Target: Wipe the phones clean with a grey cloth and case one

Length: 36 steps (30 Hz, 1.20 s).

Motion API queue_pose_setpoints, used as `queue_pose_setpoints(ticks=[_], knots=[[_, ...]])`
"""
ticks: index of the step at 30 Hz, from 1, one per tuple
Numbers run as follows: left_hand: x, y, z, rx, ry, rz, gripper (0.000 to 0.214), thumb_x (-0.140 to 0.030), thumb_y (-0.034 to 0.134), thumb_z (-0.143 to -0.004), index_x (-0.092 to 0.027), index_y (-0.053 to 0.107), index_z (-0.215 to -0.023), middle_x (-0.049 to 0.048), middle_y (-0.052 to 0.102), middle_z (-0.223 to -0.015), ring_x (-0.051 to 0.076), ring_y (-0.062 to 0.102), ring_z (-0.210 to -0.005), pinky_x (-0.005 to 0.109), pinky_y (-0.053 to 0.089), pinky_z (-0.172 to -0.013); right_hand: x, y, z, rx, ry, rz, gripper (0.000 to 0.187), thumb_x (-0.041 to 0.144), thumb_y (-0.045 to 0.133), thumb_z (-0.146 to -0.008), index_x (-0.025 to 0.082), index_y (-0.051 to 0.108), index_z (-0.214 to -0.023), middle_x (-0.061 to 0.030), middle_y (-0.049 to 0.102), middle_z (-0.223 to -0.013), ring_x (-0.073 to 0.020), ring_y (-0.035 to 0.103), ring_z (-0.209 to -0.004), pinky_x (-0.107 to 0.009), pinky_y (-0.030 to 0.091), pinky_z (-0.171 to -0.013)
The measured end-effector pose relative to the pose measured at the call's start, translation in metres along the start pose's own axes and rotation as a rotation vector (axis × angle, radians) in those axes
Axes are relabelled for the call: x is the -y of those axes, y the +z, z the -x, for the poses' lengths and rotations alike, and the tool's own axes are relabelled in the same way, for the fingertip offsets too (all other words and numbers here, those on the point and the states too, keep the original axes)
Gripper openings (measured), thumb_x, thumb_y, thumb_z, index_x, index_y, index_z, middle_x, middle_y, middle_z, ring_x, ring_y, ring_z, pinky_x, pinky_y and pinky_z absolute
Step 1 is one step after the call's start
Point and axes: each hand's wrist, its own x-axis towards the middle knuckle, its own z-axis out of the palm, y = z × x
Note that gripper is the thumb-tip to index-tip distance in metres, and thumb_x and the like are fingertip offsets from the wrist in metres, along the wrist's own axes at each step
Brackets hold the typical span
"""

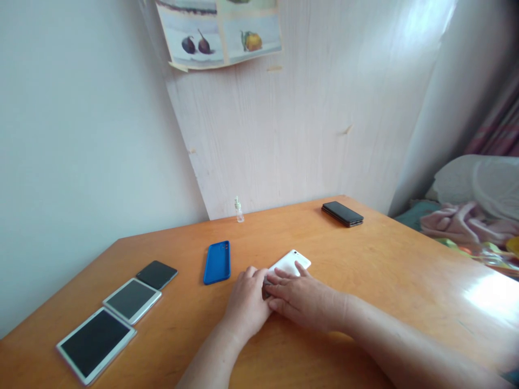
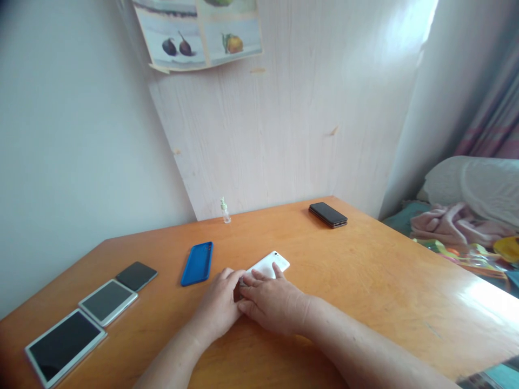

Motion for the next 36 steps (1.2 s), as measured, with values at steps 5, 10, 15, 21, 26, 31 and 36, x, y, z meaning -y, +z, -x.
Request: queue_pose_setpoints(ticks=[5, 10, 15, 21, 26, 31, 36], knots=[[-0.001, -0.001, 0.000, 0.005, -0.004, -0.019, 0.036, -0.039, 0.064, -0.080, -0.024, 0.061, -0.112, 0.0067, 0.058, -0.105, 0.024, 0.055, -0.103, 0.031, 0.042, -0.087, -0.025, 0.002, -0.006, -0.002, 0.286, 0.034, 0.046, 0.040, 0.030, -0.099, 0.025, 0.048, -0.138, -0.0121, 0.047, -0.146, -0.0345, 0.032, -0.139, -0.072, 0.010, -0.107], [0.002, 0.003, -0.001, -0.023, 0.015, -0.008, 0.032, -0.033, 0.061, -0.080, -0.025, 0.060, -0.111, 0.0061, 0.059, -0.103, 0.023, 0.056, -0.101, 0.030, 0.042, -0.086, -0.017, 0.006, -0.009, 0.004, 0.196, -0.077, 0.047, 0.043, 0.027, -0.100, 0.029, 0.046, -0.141, -0.0092, 0.045, -0.148, -0.0329, 0.032, -0.139, -0.071, 0.014, -0.107], [0.003, 0.006, -0.001, -0.053, 0.000, -0.005, 0.046, -0.031, 0.061, -0.079, -0.021, 0.053, -0.123, 0.0095, 0.061, -0.115, 0.026, 0.055, -0.110, 0.035, 0.042, -0.093, -0.014, 0.008, -0.011, 0.014, 0.137, -0.097, 0.046, 0.044, 0.028, -0.100, 0.034, 0.044, -0.142, -0.0054, 0.044, -0.149, -0.0316, 0.029, -0.141, -0.069, 0.008, -0.110], [0.004, 0.010, -0.002, -0.073, -0.026, 0.014, 0.073, -0.036, 0.064, -0.076, -0.013, 0.036, -0.140, 0.0176, 0.055, -0.131, 0.030, 0.053, -0.120, 0.042, 0.039, -0.103, -0.022, 0.009, -0.015, -0.020, 0.305, -0.043, 0.048, 0.044, 0.029, -0.099, 0.027, 0.046, -0.141, -0.0077, 0.043, -0.149, -0.0358, 0.024, -0.143, -0.071, 0.005, -0.108], [0.006, 0.013, -0.003, -0.100, -0.017, 0.033, 0.079, -0.021, 0.057, -0.075, -0.008, 0.024, -0.146, 0.0199, 0.058, -0.128, 0.028, 0.055, -0.117, 0.041, 0.043, -0.099, -0.006, 0.010, -0.015, -0.008, 0.079, -0.118, 0.047, 0.045, 0.025, -0.100, 0.033, 0.041, -0.143, -0.0034, 0.044, -0.149, -0.0302, 0.026, -0.143, -0.066, 0.008, -0.111], [0.007, 0.014, -0.003, -0.140, -0.006, 0.055, 0.088, -0.034, 0.065, -0.075, -0.007, 0.021, -0.147, 0.0197, 0.060, -0.125, 0.031, 0.057, -0.114, 0.043, 0.045, -0.098, -0.021, 0.013, -0.022, -0.043, 0.279, -0.024, 0.048, 0.046, 0.026, -0.100, 0.031, 0.048, -0.139, -0.0060, 0.048, -0.146, -0.0349, 0.026, -0.142, -0.073, 0.003, -0.107], [0.007, 0.015, -0.003, -0.141, 0.000, 0.045, 0.083, -0.029, 0.062, -0.076, -0.007, 0.024, -0.146, 0.0204, 0.059, -0.127, 0.030, 0.057, -0.114, 0.043, 0.045, -0.099, -0.017, 0.016, -0.020, -0.011, 0.191, -0.076, 0.050, 0.047, 0.023, -0.100, 0.032, 0.042, -0.144, -0.0049, 0.040, -0.152, -0.0336, 0.024, -0.143, -0.071, 0.006, -0.109]])
